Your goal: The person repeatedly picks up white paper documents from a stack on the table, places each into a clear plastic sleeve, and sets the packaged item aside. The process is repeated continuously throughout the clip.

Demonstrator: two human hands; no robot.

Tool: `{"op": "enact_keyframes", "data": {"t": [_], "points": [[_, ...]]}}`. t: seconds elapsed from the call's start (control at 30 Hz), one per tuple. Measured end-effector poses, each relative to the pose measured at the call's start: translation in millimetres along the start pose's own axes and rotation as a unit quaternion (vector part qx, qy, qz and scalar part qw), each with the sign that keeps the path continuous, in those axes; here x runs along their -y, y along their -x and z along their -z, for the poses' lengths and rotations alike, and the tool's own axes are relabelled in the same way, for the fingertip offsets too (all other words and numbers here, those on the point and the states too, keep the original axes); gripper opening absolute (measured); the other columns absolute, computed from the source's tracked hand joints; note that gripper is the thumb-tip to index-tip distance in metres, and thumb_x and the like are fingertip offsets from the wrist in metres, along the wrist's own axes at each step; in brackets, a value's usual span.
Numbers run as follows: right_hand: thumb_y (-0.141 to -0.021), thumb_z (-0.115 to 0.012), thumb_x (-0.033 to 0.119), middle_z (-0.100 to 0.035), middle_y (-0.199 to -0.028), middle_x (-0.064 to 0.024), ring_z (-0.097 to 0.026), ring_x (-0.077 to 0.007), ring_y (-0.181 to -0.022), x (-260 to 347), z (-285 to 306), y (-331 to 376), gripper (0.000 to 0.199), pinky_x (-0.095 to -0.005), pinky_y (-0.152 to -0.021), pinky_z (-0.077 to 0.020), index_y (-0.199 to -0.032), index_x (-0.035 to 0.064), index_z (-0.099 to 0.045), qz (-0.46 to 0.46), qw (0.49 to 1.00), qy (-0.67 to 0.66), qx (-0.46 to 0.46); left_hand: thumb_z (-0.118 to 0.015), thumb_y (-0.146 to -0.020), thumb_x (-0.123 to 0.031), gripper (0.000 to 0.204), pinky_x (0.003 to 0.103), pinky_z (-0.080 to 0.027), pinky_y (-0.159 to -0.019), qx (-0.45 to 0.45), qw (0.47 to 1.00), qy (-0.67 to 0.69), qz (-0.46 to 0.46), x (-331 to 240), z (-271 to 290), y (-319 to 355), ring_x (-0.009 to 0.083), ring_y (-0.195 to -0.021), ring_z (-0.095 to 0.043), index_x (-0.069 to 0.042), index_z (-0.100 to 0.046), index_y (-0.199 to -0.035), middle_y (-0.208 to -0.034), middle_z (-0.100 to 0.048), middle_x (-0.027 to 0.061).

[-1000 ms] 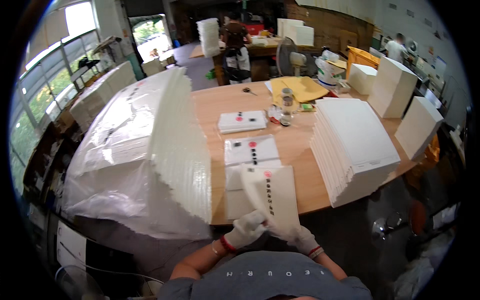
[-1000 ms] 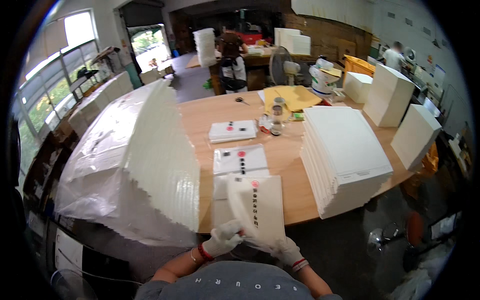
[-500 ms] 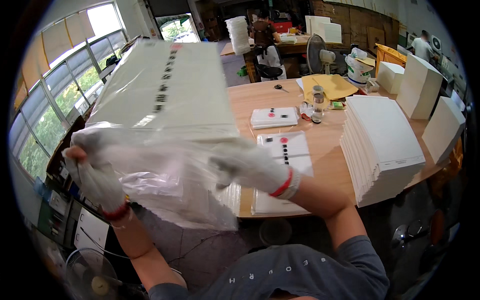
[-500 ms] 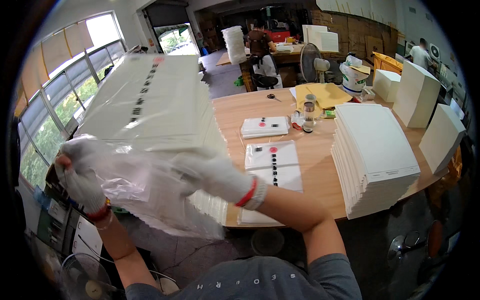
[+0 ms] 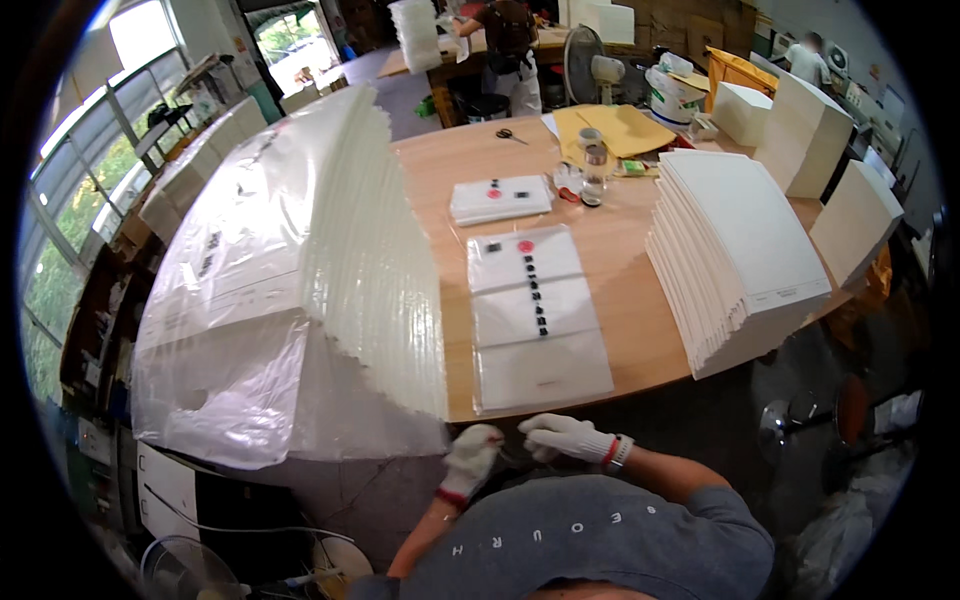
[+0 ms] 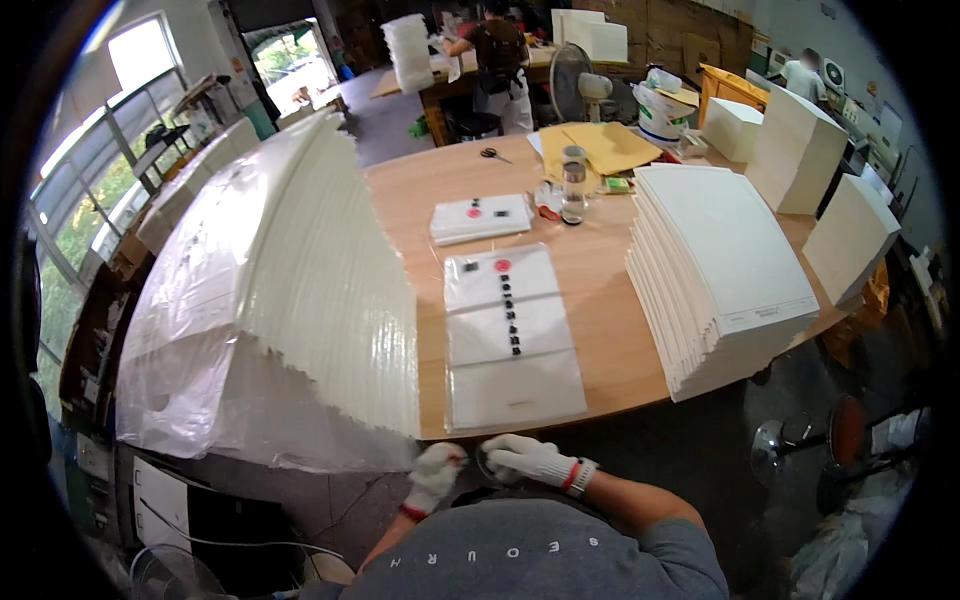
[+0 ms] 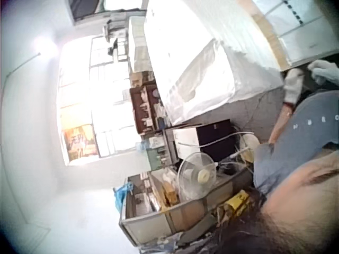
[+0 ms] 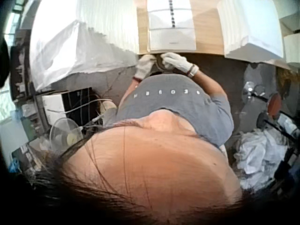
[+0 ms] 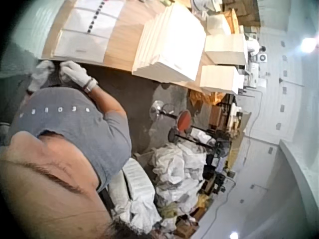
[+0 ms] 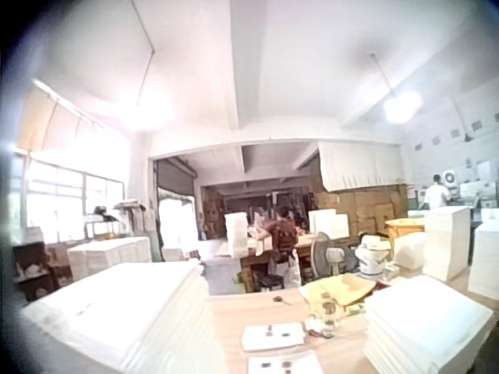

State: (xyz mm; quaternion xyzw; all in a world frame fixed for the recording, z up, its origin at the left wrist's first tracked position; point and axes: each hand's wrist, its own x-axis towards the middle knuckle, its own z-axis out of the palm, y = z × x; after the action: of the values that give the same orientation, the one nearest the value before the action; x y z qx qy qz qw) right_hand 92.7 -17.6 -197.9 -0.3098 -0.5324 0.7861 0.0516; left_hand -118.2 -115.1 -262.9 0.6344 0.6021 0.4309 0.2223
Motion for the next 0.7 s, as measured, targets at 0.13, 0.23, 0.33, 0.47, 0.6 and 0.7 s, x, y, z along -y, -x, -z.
{"op": "enact_keyframes", "data": {"t": [0.13,0.23,0.33,0.47,0.6,0.7], "points": [[-0.090,-0.053,0.017,-0.057,-0.092,-0.0079,-0.055,-0.0100,-0.073,-49.8,26.7,44.0,0.035,-0.0230,-0.067,-0.0483,-0.119,-0.0006,-0.047,-0.042,0.975,-0.166,-0.144,-0.062,-0.075,-0.014,0.020,0.039,-0.047,-0.073,0.009,0.992,-0.123,-0.008,20.1,-85.0,-71.6,0.0322,-0.080,-0.056,-0.006,-0.058,-0.093,-0.088,-0.059,0.0127],[-0.089,-0.052,0.016,-0.058,-0.092,-0.0079,-0.056,-0.0104,-0.075,-58.5,34.7,60.8,0.034,-0.0237,-0.068,-0.0486,-0.119,-0.0003,-0.048,-0.022,0.946,-0.220,-0.237,-0.059,-0.079,-0.027,0.023,0.042,-0.044,-0.080,-0.027,0.965,-0.249,-0.077,16.1,-107.6,-122.8,0.0353,-0.092,-0.052,-0.006,-0.060,-0.090,-0.090,-0.060,0.0160],[-0.089,-0.053,0.017,-0.058,-0.092,-0.0078,-0.058,-0.0118,-0.076,-50.6,34.5,66.8,0.034,-0.0253,-0.067,-0.0493,-0.118,0.0002,-0.048,0.001,0.947,-0.193,-0.256,-0.055,-0.082,-0.031,0.027,0.042,-0.043,-0.083,0.082,0.965,-0.246,-0.034,44.5,-108.2,-148.9,0.0359,-0.096,-0.051,-0.006,-0.062,-0.086,-0.089,-0.061,0.0178],[-0.092,-0.051,0.023,-0.055,-0.090,-0.0072,-0.054,-0.0118,-0.071,-48.7,50.4,42.0,0.035,-0.0252,-0.064,-0.0485,-0.119,0.0004,-0.046,-0.018,0.960,-0.185,-0.209,-0.051,-0.084,-0.030,0.026,0.044,-0.045,-0.074,0.160,0.971,-0.129,0.122,30.9,-94.9,-180.3,0.0352,-0.084,-0.058,-0.006,-0.060,-0.088,-0.089,-0.062,0.0191],[-0.088,-0.056,0.029,-0.057,-0.089,-0.0042,-0.057,-0.0143,-0.085,-64.5,92.9,-63.8,0.036,-0.0245,-0.063,-0.0468,-0.114,0.0038,-0.050,0.148,0.953,-0.146,-0.219,-0.048,-0.087,-0.030,0.026,0.042,-0.045,-0.066,0.137,0.983,-0.113,0.041,68.6,-107.2,-181.6,0.0332,-0.073,-0.059,-0.006,-0.056,-0.091,-0.082,-0.061,0.0179],[-0.084,-0.061,0.029,-0.057,-0.095,-0.0066,-0.058,-0.0153,-0.088,-24.0,98.9,-98.5,0.035,-0.0252,-0.069,-0.0468,-0.107,0.0033,-0.056,0.188,0.935,-0.170,-0.247,-0.043,-0.090,-0.022,0.022,0.036,-0.046,-0.059,0.057,0.992,-0.107,-0.032,42.4,-97.4,-185.6,0.0233,-0.064,-0.059,-0.003,-0.053,-0.092,-0.073,-0.060,0.0120]]}}
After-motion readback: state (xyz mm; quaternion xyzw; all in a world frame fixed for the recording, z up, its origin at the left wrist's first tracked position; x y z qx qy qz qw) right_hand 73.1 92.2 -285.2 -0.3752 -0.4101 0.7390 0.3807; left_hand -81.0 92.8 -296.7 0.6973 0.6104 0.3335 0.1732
